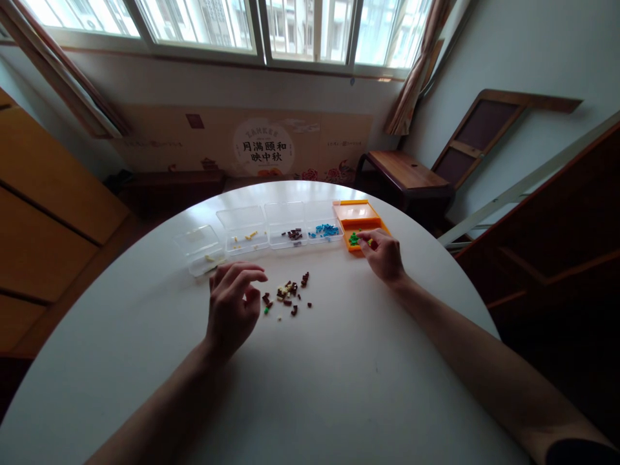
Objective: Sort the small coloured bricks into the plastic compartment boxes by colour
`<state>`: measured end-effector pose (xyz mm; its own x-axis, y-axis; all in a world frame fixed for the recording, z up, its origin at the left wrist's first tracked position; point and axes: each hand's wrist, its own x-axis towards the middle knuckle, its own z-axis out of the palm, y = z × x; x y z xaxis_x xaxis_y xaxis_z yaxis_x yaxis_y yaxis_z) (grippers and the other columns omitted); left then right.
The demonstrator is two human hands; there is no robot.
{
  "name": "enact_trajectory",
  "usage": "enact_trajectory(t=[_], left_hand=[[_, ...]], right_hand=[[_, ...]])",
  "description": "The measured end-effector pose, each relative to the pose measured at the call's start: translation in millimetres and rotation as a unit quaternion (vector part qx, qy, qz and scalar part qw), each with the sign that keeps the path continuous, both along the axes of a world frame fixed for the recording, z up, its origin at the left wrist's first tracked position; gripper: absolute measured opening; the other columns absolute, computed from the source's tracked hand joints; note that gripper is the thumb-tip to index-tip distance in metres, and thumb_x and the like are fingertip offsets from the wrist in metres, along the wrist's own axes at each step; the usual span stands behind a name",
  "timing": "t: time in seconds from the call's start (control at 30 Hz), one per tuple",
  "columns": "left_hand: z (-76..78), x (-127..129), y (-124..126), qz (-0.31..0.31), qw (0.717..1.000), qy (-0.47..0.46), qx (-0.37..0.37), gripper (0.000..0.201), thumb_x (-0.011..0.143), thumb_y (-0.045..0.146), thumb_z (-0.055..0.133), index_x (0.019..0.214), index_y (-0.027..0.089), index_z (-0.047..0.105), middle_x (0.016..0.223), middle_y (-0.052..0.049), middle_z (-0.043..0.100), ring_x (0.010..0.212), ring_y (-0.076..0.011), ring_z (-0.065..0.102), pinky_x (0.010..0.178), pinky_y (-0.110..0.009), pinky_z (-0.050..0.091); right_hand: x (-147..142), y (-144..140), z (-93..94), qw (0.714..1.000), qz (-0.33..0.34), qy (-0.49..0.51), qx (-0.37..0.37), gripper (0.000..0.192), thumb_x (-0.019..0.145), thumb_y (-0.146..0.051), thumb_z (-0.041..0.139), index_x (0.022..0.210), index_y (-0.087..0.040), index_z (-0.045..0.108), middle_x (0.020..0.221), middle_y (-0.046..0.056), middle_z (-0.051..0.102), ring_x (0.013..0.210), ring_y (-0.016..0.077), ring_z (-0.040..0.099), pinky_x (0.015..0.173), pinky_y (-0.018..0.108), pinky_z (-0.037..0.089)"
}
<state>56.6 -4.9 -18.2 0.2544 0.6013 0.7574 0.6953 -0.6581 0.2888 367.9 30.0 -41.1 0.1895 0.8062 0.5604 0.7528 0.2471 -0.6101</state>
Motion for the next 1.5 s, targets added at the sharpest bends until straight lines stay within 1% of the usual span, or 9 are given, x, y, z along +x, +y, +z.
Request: enact_trajectory(t=[0.17,0.3,0.4,0.5,0.77,1.0,1.2,1.37,1.5], left_hand=[[-1.7,-10.3,9.3,0.031,0.997,-0.056,-0.036,0.022,0.073,0.002,0.049,0.078,0.021,0.060,0.087,-0.002,0.066,0.088,-0.0214,0.058,0.085,-0.041,0.047],[1.0,-19.1,12.8,0.039,0.997,-0.032,-0.053,0.022,0.073,0.004,0.048,0.078,0.020,0.063,0.087,-0.003,0.066,0.088,-0.0217,0.057,0.084,-0.041,0.047],[6.9,-27.6,13.2,-0.044,0.993,0.063,-0.087,0.020,0.074,0.008,0.049,0.079,0.021,0.063,0.089,-0.003,0.066,0.089,-0.0211,0.056,0.083,-0.040,0.046],[12.2,-36.0,13.4,-0.139,0.969,0.170,-0.117,0.017,0.075,0.012,0.052,0.081,0.021,0.063,0.092,-0.003,0.065,0.094,-0.0219,0.055,0.087,-0.042,0.044],[9.3,-44.8,16.7,-0.139,0.946,0.245,-0.158,0.015,0.081,0.021,0.058,0.084,0.027,0.071,0.099,-0.003,0.063,0.100,-0.0227,0.052,0.090,-0.043,0.041],[5.8,-41.1,18.3,-0.165,0.956,0.201,-0.137,0.012,0.087,0.027,0.061,0.083,0.027,0.071,0.092,-0.002,0.066,0.093,-0.0197,0.054,0.087,-0.039,0.042],[7.0,-15.6,4.5,-0.196,0.968,0.109,-0.115,0.006,0.087,0.024,0.061,0.088,0.023,0.068,0.087,-0.002,0.067,0.088,-0.0172,0.056,0.083,-0.034,0.044],[4.3,-3.9,-1.3,-0.230,0.958,0.042,-0.166,0.004,0.087,0.021,0.062,0.087,0.021,0.066,0.088,-0.003,0.066,0.089,-0.0166,0.056,0.081,-0.032,0.047],[3.3,-4.7,0.0,-0.238,0.952,0.030,-0.189,0.004,0.087,0.020,0.061,0.086,0.021,0.065,0.089,-0.003,0.065,0.090,-0.0168,0.056,0.081,-0.031,0.047]], right_hand=[[-10.7,-2.8,-1.6,0.999,0.046,-0.015,-0.006,0.019,0.083,-0.025,0.056,0.088,-0.017,0.072,0.080,0.004,0.064,0.061,0.0137,0.053,0.063,0.028,0.047],[-23.5,-10.3,0.5,0.994,0.100,-0.025,-0.020,0.018,0.084,-0.024,0.057,0.092,-0.016,0.072,0.080,0.004,0.062,0.059,0.0129,0.051,0.063,0.028,0.047],[-36.0,-19.0,1.6,0.984,0.168,-0.046,-0.038,0.018,0.085,-0.022,0.056,0.095,-0.018,0.071,0.084,0.004,0.064,0.061,0.0127,0.054,0.065,0.027,0.047],[-46.8,-26.5,0.3,0.971,0.225,-0.075,-0.038,0.018,0.087,-0.021,0.056,0.097,-0.020,0.070,0.090,0.005,0.066,0.068,0.0130,0.058,0.068,0.026,0.048],[-52.3,-32.5,0.2,0.956,0.275,-0.102,-0.001,0.017,0.088,-0.018,0.056,0.096,-0.017,0.070,0.087,0.007,0.067,0.068,0.0129,0.060,0.063,0.025,0.047],[-67.3,-42.5,6.3,0.954,0.293,-0.064,-0.029,0.015,0.086,-0.017,0.058,0.095,-0.018,0.070,0.088,0.005,0.067,0.065,0.0108,0.058,0.066,0.024,0.048],[-93.1,-62.7,17.4,0.936,0.343,-0.003,-0.080,0.016,0.083,-0.017,0.063,0.098,-0.019,0.069,0.089,0.003,0.067,0.060,0.0081,0.056,0.061,0.021,0.047],[-100.3,-68.8,16.4,0.942,0.329,-0.051,0.031,0.013,0.085,-0.016,0.061,0.095,-0.018,0.067,0.085,0.005,0.069,0.072,0.0131,0.063,0.068,0.024,0.048],[-102.4,-69.5,14.0,0.940,0.309,-0.100,0.101,0.010,0.089,-0.021,0.058,0.094,-0.018,0.066,0.083,0.005,0.071,0.075,0.0144,0.064,0.069,0.025,0.048]])
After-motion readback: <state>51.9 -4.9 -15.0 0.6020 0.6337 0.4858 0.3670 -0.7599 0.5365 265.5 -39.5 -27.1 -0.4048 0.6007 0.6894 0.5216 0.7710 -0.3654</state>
